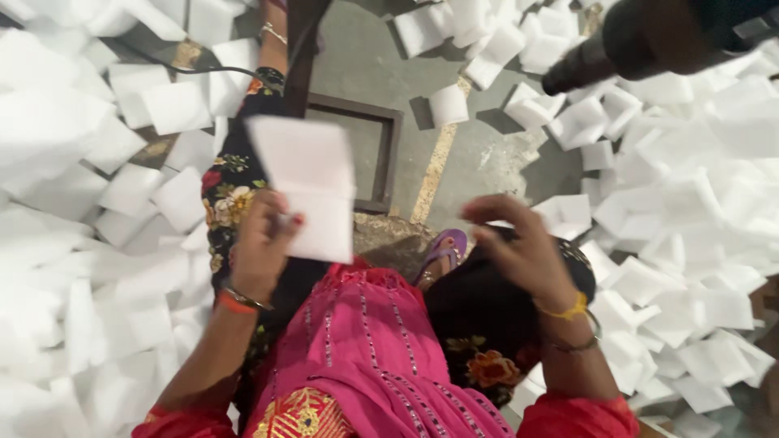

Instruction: The person sits on the floor and uses a manual guillotine-style cutter to slice white foam blocks into smaller pieces. They repeatedly pick up foam blocks, position them under the cutter, and press down to cut, then place the cut pieces aside.

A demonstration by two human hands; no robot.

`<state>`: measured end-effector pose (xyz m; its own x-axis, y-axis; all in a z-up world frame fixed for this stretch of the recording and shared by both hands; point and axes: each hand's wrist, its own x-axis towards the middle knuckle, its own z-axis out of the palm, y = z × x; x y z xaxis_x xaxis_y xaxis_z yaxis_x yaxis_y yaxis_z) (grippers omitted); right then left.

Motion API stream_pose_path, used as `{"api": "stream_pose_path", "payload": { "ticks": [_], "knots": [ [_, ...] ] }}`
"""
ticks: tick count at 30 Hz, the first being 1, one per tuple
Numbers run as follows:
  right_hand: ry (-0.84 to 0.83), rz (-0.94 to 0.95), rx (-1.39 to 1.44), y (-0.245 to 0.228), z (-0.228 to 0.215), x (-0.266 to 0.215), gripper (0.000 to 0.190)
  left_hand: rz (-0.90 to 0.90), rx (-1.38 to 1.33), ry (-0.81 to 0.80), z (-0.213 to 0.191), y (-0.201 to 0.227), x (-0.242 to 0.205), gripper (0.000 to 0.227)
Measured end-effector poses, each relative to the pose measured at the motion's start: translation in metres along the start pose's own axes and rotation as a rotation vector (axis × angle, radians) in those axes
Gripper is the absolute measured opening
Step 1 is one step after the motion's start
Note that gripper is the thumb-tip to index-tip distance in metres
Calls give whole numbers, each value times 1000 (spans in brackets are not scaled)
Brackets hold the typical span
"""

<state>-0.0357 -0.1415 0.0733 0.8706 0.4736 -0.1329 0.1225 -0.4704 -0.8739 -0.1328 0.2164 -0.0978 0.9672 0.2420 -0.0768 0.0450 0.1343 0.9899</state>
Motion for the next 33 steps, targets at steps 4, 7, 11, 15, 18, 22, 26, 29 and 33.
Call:
{"api": "stream_pose_path", "payload": {
  "ticks": [4,7,11,15,18,22,26,29,33],
  "knots": [
    [-172,-18,368,-9,30,16,51,44,-261,-275,67,33,-17,37],
    [-233,-8,489,-9,28,18,62,-9,-295,-326,86,50,-18,41],
    [-306,-80,454,-5,21,15,68,-37,-272,-310,94,65,-14,52],
    [-288,3,548,1,18,9,75,-72,-222,-294,97,73,-10,72],
    [-318,32,507,-2,13,5,73,-7,-166,-266,97,70,-10,78],
    [-314,-148,137,-17,13,2,45,358,187,-160,96,58,-13,73],
    [-369,-271,413,-24,6,3,72,298,35,-158,105,53,-13,55],
    [-260,-337,623,-17,13,6,79,16,-362,-281,117,59,-15,54],
    [-180,262,425,3,23,5,63,-151,-429,-415,125,61,-23,67]
  ]
}}
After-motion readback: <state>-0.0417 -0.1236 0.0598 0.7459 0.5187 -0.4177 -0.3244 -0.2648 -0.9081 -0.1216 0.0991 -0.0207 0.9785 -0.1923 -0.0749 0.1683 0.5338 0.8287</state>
